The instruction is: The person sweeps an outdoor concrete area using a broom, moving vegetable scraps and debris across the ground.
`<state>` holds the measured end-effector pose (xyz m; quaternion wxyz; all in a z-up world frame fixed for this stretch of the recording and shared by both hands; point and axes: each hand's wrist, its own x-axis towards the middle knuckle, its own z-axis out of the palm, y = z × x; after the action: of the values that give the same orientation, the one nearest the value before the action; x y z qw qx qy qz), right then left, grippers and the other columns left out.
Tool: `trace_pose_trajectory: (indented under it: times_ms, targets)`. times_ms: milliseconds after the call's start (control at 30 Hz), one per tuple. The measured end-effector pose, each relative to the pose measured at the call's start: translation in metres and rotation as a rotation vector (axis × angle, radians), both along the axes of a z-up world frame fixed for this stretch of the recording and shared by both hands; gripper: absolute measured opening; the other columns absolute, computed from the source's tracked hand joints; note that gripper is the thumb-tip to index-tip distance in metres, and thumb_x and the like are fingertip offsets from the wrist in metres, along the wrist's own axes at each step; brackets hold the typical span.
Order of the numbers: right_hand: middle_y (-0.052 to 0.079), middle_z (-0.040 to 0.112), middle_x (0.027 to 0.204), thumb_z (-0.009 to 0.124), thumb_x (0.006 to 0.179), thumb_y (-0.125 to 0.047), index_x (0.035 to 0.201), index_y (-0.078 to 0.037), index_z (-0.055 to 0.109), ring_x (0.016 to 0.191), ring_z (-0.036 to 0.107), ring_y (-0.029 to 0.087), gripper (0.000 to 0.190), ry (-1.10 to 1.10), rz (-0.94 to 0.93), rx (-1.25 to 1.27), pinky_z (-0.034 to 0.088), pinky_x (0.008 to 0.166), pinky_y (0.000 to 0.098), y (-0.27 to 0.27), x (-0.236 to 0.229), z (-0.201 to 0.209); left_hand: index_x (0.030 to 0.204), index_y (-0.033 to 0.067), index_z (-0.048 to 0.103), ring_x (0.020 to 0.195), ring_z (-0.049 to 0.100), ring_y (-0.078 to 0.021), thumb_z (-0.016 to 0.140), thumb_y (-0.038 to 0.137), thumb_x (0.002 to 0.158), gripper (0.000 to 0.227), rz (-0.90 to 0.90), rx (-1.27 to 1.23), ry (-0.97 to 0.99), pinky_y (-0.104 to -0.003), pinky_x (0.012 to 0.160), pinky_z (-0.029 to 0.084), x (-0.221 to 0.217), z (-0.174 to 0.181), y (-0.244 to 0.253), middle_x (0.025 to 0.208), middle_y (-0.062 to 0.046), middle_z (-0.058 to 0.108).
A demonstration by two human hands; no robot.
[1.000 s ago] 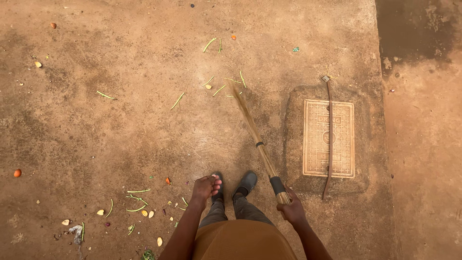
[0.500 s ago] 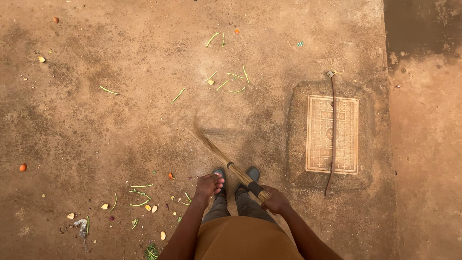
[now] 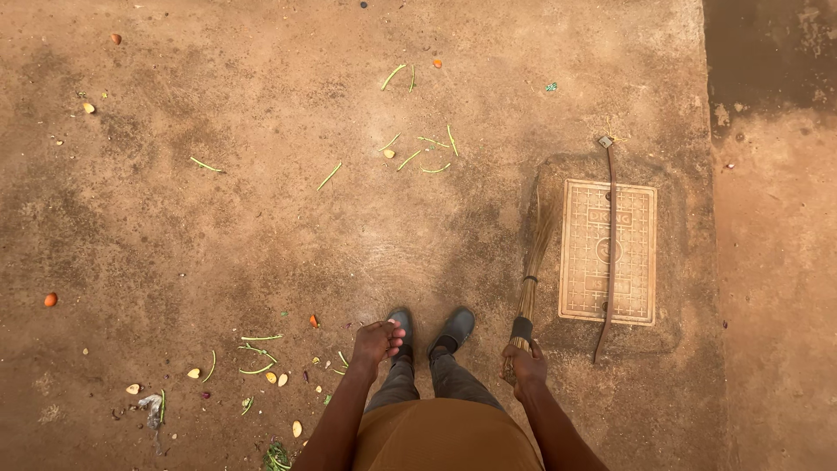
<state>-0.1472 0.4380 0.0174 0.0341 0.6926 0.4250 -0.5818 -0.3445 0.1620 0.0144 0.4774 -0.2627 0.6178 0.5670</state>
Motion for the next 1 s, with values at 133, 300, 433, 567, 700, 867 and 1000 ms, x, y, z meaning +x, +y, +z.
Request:
trace_pose_trajectory:
  times_ms: [133,300,433,567,700,867,1000]
  targets:
    - [0.020,0.067,0.100,0.073,0.069,0.003,0.155,-0.011,0.040,0.070,0.063,0.028,0.094,-0.055,0.144,0.007,0.053,0.055,0.0456,0.008,-0.024,-0.017,0.110,0.0041,0.072,0.071,0.066,-0.0108,0.059,0.022,0.100,0.024,0.002,-0.003,0.004,-0.028,0.068,0.055,0.003,-0.001,-0.005,0.087,-0.003,0.075]
    - [0.016,0.069,0.113,0.078,0.065,-0.004,0.156,-0.020,0.042,0.076,0.072,0.028,0.099,-0.200,0.881,0.056,0.060,0.066,0.0392,0.021,-0.026,0.038,0.111,0.0044,0.072,0.071,0.066,-0.0107,0.059,0.021,0.100,0.024,-0.012,-0.023,-0.003,-0.028,0.068,0.056,0.000,0.004,0.002,0.087,-0.003,0.075]
    - [0.014,0.077,0.115,0.074,0.067,-0.007,0.154,-0.030,0.047,0.078,0.072,0.021,0.095,-0.110,1.099,0.147,0.057,0.073,0.0347,0.035,-0.020,0.087,0.112,0.0044,0.073,0.071,0.065,-0.0105,0.060,0.021,0.100,0.024,-0.012,0.017,0.010,-0.028,0.067,0.055,-0.010,0.011,0.020,0.087,-0.003,0.075]
    - [0.010,0.072,0.121,0.072,0.068,0.001,0.154,-0.029,0.045,0.073,0.069,0.022,0.095,-0.031,0.883,0.199,0.057,0.070,0.0368,0.045,0.004,0.095,0.112,0.0059,0.074,0.071,0.064,-0.0099,0.060,0.021,0.100,0.024,-0.003,0.013,0.026,-0.027,0.067,0.055,-0.017,0.014,0.028,0.087,-0.002,0.075]
    - [0.019,0.069,0.113,0.072,0.069,0.007,0.158,-0.021,0.037,0.068,0.067,0.024,0.099,0.079,0.604,0.192,0.057,0.059,0.0399,0.058,0.004,0.051,0.112,0.0055,0.073,0.071,0.066,-0.0106,0.061,0.020,0.099,0.023,0.029,0.006,0.018,-0.028,0.068,0.055,-0.012,0.013,0.020,0.087,-0.003,0.075]
    - [0.019,0.063,0.093,0.068,0.078,0.006,0.155,0.001,0.034,0.061,0.063,0.025,0.084,0.246,-0.038,-0.155,0.056,0.044,0.0394,0.078,-0.045,-0.005,0.114,0.0045,0.072,0.072,0.066,-0.0116,0.060,0.021,0.100,0.024,0.061,-0.032,0.000,-0.029,0.069,0.056,0.002,0.009,0.008,0.088,-0.003,0.075]
    - [0.021,0.067,0.093,0.068,0.076,0.008,0.162,-0.015,0.029,0.062,0.059,0.025,0.098,-0.012,0.325,-0.134,0.050,0.050,0.0413,0.083,-0.057,0.001,0.114,0.0039,0.072,0.072,0.067,-0.0119,0.060,0.021,0.100,0.025,0.072,-0.049,-0.007,-0.029,0.069,0.057,0.007,0.011,0.009,0.089,-0.004,0.076]
